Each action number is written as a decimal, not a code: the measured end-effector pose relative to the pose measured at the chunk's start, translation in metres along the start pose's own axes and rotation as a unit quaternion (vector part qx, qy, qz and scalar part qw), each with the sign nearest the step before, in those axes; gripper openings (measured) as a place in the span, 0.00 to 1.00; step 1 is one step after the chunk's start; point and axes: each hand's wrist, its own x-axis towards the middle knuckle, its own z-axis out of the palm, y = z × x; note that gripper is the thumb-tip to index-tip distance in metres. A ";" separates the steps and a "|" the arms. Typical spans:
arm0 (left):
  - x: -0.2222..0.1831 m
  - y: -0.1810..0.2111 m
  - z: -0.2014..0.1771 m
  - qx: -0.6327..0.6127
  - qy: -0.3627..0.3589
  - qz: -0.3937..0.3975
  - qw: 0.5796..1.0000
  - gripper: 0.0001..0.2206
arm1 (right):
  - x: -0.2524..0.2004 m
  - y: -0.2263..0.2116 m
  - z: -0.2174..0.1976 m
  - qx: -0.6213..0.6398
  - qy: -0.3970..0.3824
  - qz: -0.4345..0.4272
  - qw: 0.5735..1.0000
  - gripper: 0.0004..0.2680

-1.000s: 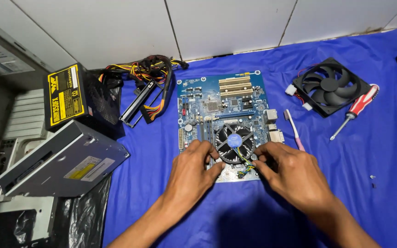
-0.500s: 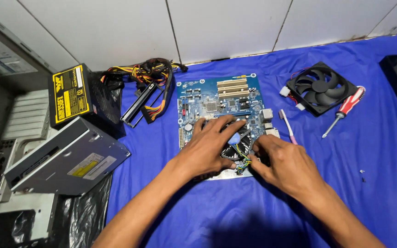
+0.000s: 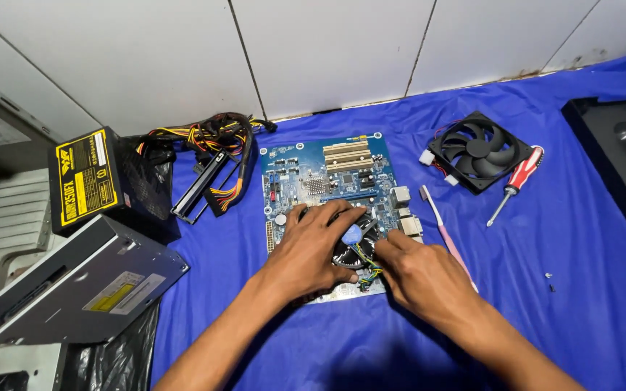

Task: Installing a motherboard into a computer case and managing internal components and cables.

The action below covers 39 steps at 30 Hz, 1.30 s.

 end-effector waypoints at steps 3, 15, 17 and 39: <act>0.000 0.002 -0.002 -0.012 -0.007 -0.007 1.000 0.47 | -0.002 -0.010 -0.011 0.004 -0.011 0.020 1.000 0.04; -0.004 -0.042 -0.010 -0.038 0.188 0.045 0.980 0.14 | 0.050 0.017 -0.044 0.132 0.073 -0.059 0.987 0.07; 0.006 -0.050 -0.005 0.007 0.180 0.022 0.983 0.10 | 0.061 0.028 -0.030 0.126 0.065 -0.072 0.987 0.07; -0.005 -0.033 -0.005 -0.049 0.152 -0.091 0.983 0.06 | 0.082 0.014 -0.043 0.032 -0.041 -0.047 0.998 0.03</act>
